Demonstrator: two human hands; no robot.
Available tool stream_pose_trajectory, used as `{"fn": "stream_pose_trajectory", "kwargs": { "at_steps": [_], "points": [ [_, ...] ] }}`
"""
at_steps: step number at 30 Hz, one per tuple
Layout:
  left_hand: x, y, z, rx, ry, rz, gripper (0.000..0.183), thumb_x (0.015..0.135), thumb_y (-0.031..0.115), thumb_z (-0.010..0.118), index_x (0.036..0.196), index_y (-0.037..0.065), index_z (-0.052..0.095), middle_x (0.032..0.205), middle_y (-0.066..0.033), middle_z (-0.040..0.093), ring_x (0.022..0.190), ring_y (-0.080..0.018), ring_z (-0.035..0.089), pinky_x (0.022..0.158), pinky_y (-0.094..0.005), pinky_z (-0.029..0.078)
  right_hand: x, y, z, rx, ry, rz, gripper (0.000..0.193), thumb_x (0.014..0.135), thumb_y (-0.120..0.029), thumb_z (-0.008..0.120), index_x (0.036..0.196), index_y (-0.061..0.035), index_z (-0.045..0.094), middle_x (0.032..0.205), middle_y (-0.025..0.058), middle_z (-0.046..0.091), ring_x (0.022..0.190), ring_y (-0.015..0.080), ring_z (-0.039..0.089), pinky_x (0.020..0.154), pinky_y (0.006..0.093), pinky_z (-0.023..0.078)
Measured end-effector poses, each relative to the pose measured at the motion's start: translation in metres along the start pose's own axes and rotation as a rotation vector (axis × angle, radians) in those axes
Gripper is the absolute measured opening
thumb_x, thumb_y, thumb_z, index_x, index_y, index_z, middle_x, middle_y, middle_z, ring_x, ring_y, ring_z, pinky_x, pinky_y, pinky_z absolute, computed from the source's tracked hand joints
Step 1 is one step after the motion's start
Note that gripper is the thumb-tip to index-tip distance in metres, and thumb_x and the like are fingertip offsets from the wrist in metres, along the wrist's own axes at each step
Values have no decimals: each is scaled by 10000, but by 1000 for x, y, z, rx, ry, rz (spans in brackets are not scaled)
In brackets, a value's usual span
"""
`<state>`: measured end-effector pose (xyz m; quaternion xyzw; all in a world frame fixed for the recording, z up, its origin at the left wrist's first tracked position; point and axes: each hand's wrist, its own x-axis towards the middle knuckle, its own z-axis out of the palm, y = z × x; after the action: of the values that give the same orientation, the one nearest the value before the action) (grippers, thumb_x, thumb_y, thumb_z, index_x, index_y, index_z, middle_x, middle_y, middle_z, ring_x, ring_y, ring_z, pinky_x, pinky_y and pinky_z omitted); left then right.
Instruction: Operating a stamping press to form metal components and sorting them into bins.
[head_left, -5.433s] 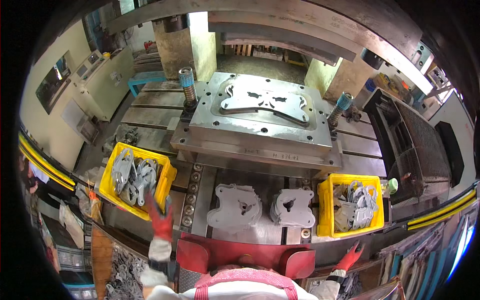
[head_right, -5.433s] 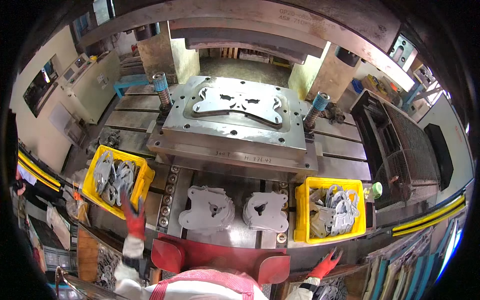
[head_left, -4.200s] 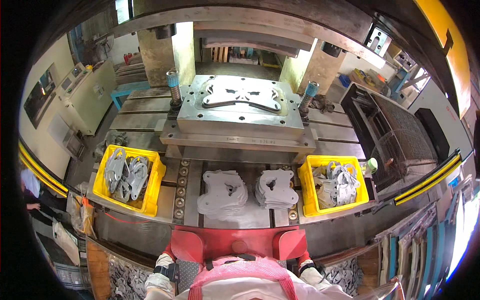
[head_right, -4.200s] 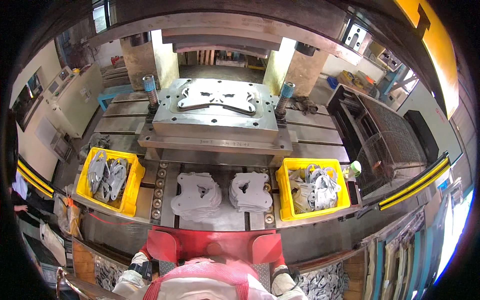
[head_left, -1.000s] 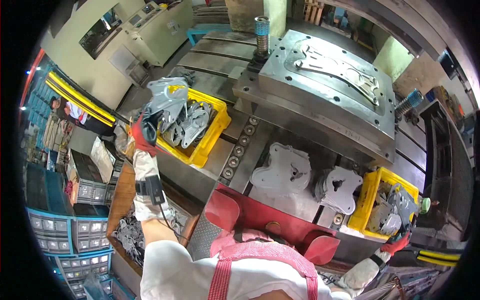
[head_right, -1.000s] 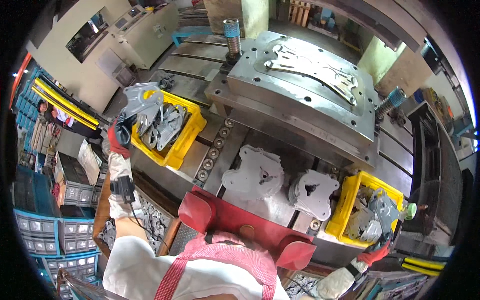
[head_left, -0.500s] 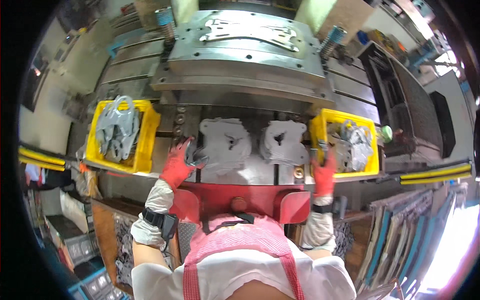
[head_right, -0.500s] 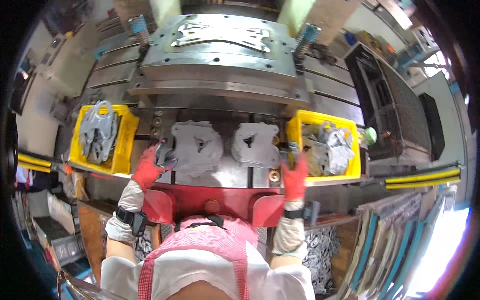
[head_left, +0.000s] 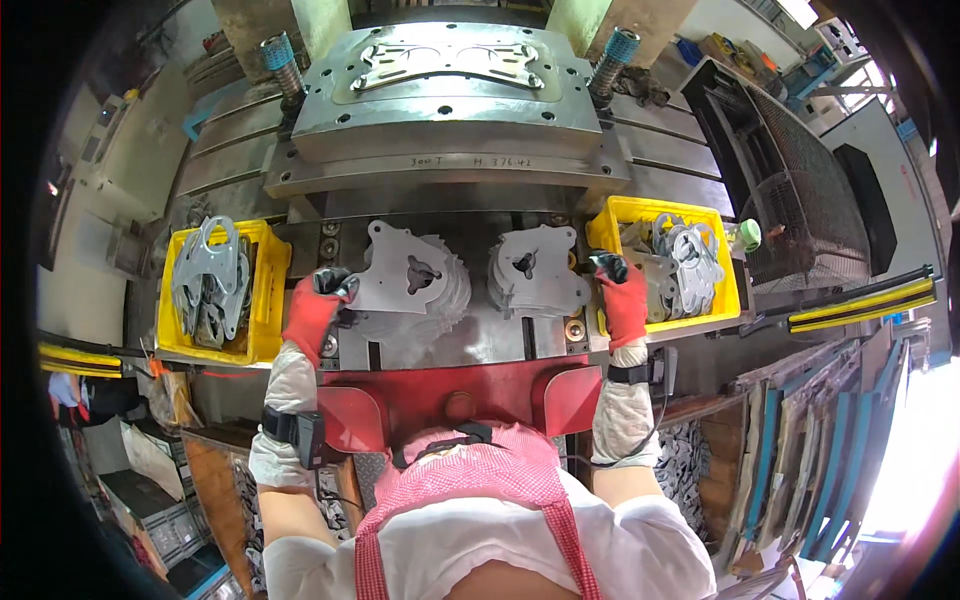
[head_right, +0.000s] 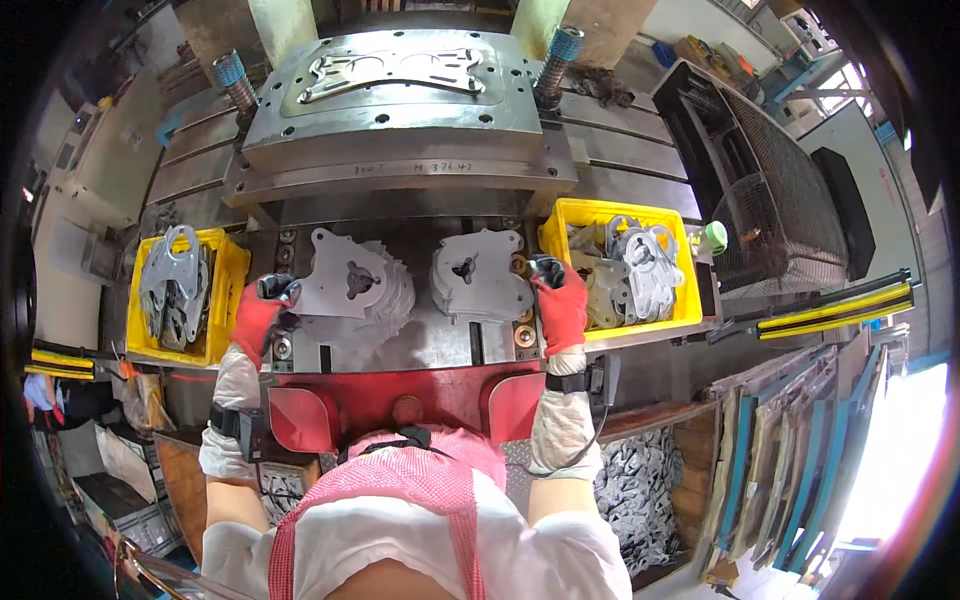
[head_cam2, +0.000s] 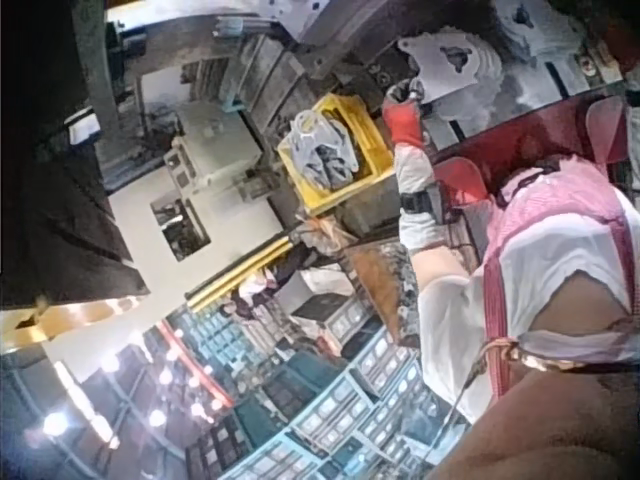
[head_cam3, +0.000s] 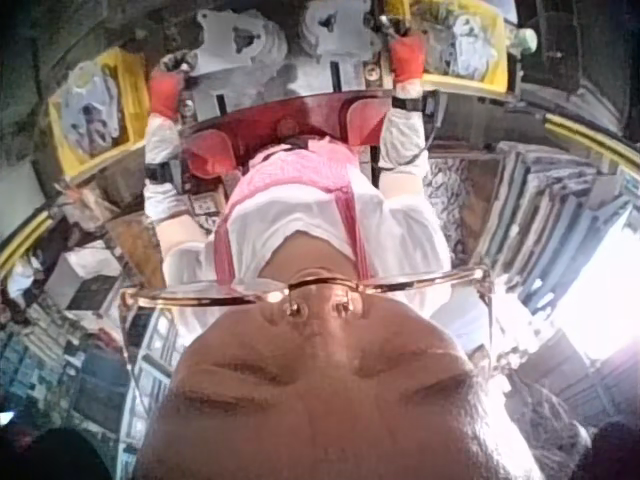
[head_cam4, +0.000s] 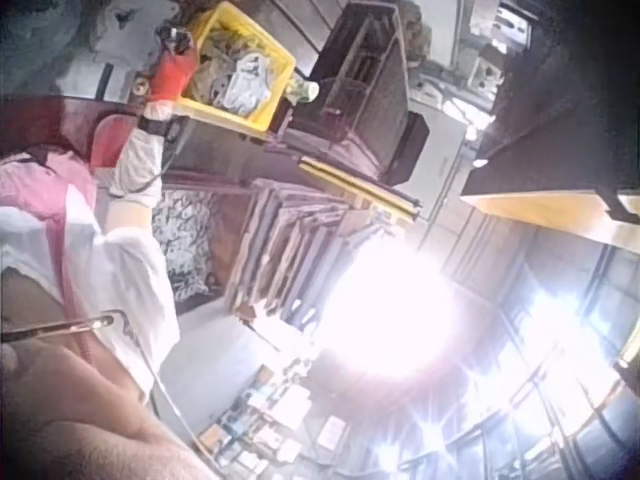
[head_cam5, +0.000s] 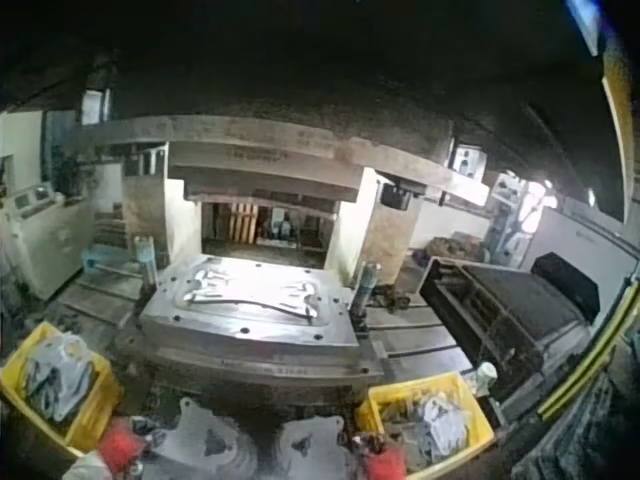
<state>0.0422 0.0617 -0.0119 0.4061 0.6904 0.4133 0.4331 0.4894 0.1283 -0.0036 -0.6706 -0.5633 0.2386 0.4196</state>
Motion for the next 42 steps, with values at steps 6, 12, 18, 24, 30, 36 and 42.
{"fn": "stream_pose_trajectory", "kwargs": {
  "at_steps": [6,12,18,24,30,36,42],
  "points": [
    [-4,3,-1,66,-110,61,325,662,59,679,983,54,629,811,-4,641,744,-82,579,691,-235,458,0,65,20,125,-243,199,323,730,-251,642,939,-7,610,836,150,638,781,328,595,697,360,455],
    [-1,-6,-1,-60,-203,-13,283,721,94,661,993,35,610,782,9,595,685,-63,532,612,-227,454,-1,20,18,-224,-22,93,154,731,-145,616,831,-29,636,771,130,633,701,297,589,639,342,445],
    [1,-13,-3,128,-108,92,322,685,107,690,998,60,631,850,-16,649,770,-81,577,717,-237,446,-11,-22,-1,-115,231,2,187,716,-135,625,868,-27,618,785,131,624,728,275,595,657,357,447],
    [-3,-8,-3,138,-105,63,339,686,143,703,1006,61,628,854,-25,650,785,-88,582,736,-237,443,-5,20,3,-194,-385,35,522,694,-242,692,1119,-1,510,1073,191,565,990,278,545,839,319,417],
    [-4,-10,-1,134,-86,37,339,691,155,703,1001,43,623,871,-32,647,800,-93,584,746,-241,443,14,50,14,146,-364,240,339,720,-228,659,979,-17,606,919,148,630,885,301,585,769,356,446],
    [-4,-5,1,111,-79,14,320,710,187,701,986,42,627,877,-36,650,805,-95,584,752,-244,443,7,20,11,-38,7,3,287,716,-174,641,965,-35,611,849,167,626,826,306,592,735,350,451],
    [-18,12,4,176,-283,90,701,558,113,781,1192,52,488,1068,-82,594,959,-133,557,836,-268,434,-48,-36,-16,24,-158,211,337,706,-137,649,1017,-27,578,1027,171,579,949,306,557,798,354,436]
  ]
}}
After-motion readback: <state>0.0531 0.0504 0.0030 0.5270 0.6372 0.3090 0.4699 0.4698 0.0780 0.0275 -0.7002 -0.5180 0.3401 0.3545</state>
